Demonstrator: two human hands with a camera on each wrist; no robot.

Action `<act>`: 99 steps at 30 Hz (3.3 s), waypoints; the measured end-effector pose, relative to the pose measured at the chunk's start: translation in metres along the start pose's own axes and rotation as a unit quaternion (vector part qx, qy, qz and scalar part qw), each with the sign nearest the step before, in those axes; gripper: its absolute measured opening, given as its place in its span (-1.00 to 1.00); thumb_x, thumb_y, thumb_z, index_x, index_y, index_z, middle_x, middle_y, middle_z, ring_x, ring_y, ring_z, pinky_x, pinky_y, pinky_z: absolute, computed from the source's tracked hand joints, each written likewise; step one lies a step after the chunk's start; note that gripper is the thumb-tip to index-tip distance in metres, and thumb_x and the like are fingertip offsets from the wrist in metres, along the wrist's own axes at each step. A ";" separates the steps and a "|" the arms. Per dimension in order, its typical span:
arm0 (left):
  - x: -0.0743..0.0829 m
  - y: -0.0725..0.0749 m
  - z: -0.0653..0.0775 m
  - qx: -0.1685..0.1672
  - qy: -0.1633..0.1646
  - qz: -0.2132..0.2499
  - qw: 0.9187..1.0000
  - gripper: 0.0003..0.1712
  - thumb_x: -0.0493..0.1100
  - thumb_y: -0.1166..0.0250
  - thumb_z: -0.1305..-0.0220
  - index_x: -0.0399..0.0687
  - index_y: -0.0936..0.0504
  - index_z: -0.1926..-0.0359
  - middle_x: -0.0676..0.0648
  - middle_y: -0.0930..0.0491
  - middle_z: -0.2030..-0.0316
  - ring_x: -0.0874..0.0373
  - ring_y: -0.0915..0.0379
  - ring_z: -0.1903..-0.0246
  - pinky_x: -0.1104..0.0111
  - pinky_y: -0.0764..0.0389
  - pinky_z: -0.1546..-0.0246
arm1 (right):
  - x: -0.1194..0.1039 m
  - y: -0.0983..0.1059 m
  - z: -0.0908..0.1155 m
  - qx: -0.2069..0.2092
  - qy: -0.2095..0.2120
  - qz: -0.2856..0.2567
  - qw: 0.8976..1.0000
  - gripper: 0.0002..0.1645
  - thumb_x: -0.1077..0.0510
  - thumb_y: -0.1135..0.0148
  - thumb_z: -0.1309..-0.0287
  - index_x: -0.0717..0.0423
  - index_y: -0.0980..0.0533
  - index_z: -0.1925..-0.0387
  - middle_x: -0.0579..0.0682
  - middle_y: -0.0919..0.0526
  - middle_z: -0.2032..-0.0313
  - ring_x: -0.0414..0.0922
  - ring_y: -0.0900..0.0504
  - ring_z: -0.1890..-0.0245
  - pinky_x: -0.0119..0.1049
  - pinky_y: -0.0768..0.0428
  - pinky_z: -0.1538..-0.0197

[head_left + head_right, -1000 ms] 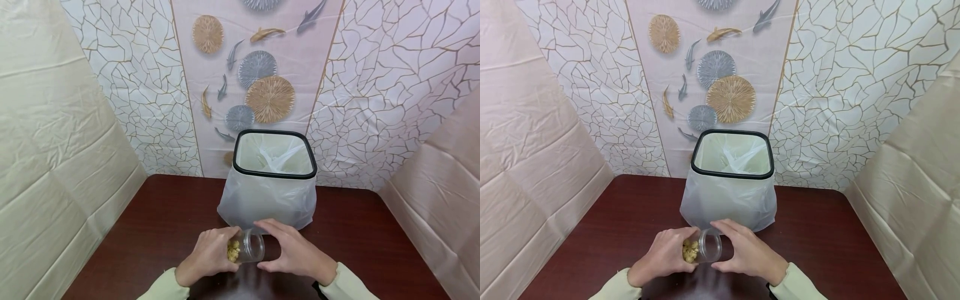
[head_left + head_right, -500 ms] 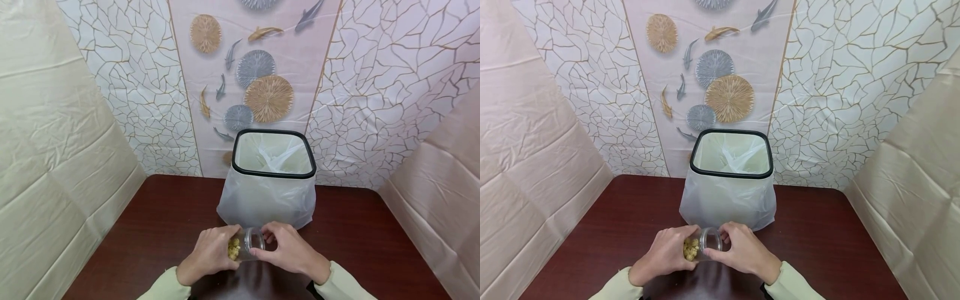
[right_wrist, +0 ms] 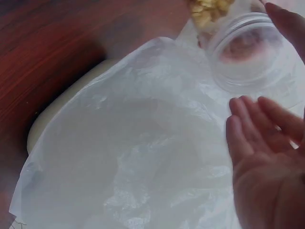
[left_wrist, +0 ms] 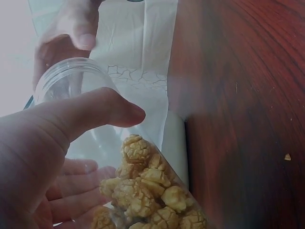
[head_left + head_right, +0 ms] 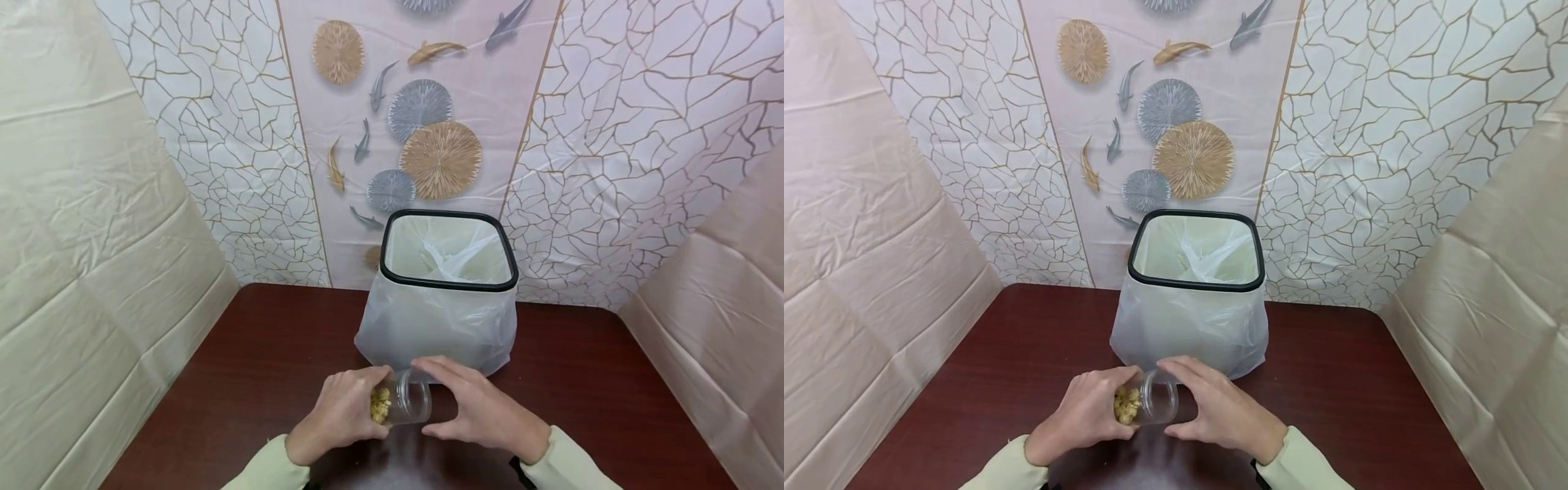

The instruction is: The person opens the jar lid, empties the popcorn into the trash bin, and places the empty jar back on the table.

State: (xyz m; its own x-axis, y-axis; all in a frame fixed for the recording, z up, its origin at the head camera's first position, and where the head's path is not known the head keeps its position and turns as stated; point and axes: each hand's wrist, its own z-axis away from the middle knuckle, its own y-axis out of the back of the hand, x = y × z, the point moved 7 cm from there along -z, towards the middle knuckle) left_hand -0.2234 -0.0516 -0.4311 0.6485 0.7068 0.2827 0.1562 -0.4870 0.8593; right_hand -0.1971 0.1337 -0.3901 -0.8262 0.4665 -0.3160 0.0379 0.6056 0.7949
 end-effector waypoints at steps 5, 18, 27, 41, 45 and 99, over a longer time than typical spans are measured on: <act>0.000 0.000 0.000 -0.004 0.002 0.000 1.000 -0.20 0.11 -0.72 0.41 0.17 -0.67 -0.01 0.22 -0.75 0.22 0.40 -0.53 0.42 0.44 -0.52 0.49 | 0.011 0.003 -0.002 -0.003 -0.117 -0.009 0.993 -0.15 -0.31 -0.57 -0.08 0.12 -0.58 -0.24 -0.11 -0.71 -0.04 -0.22 -0.69 -0.01 -0.19 -0.71 -0.10; 0.005 -0.001 -0.001 0.001 -0.010 -0.015 1.000 -0.17 0.08 -0.75 0.43 0.11 -0.67 -0.02 0.19 -0.75 0.20 0.35 -0.55 0.42 0.41 -0.54 0.50 | 0.016 -0.012 -0.001 -0.055 -0.169 -0.064 0.982 -0.39 -0.34 -0.43 -0.24 0.06 -0.62 0.00 -0.15 -0.67 0.24 -0.30 -0.66 0.23 -0.33 -0.70 0.13; 0.004 -0.003 0.000 -0.005 -0.009 -0.008 1.000 -0.15 0.08 -0.75 0.39 0.07 -0.68 -0.07 0.17 -0.76 0.16 0.33 -0.62 0.35 0.39 -0.60 0.45 | -0.001 -0.005 -0.001 -0.046 -0.006 0.032 0.998 -0.08 -0.08 -0.68 0.04 0.06 -0.48 -0.32 -0.18 -0.59 -0.15 -0.27 -0.63 -0.09 -0.31 -0.68 -0.15; 0.004 0.000 -0.001 0.008 -0.011 -0.023 1.000 -0.16 0.11 -0.77 0.43 0.12 -0.66 -0.02 0.18 -0.74 0.22 0.34 -0.56 0.42 0.38 -0.56 0.52 | 0.014 -0.009 -0.002 -0.048 -0.189 -0.072 0.978 -0.36 -0.29 -0.32 -0.36 0.15 -0.60 -0.13 -0.12 -0.72 0.09 -0.27 -0.71 0.13 -0.24 -0.73 0.02; 0.005 -0.002 -0.001 0.004 -0.009 -0.020 1.000 -0.17 0.11 -0.76 0.41 0.12 -0.66 -0.02 0.18 -0.74 0.22 0.36 -0.55 0.42 0.39 -0.55 0.52 | 0.017 -0.017 -0.002 -0.066 -0.233 -0.106 0.964 -0.46 -0.28 -0.33 -0.36 0.13 -0.63 0.10 -0.13 -0.68 0.34 -0.35 -0.65 0.38 -0.37 -0.68 0.26; -0.056 0.046 0.023 0.041 0.082 -0.051 0.994 -0.12 0.12 -0.76 0.47 0.12 -0.70 -0.06 0.15 -0.77 0.20 0.24 -0.64 0.40 0.35 -0.55 0.51 | 0.088 0.003 0.101 -0.092 -0.140 0.056 0.984 -0.19 0.00 -0.73 0.26 0.15 -0.64 -0.11 -0.18 -0.61 0.00 -0.22 -0.61 0.02 -0.14 -0.69 -0.05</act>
State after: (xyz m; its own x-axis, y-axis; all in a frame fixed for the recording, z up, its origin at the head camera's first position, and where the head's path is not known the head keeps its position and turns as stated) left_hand -0.2355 -0.1253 -0.4167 0.4969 0.8258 0.2665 0.2795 -0.4431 0.8518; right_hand -0.2135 0.2418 -0.4674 -0.6348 0.6987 -0.3300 -0.0032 0.4247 0.9053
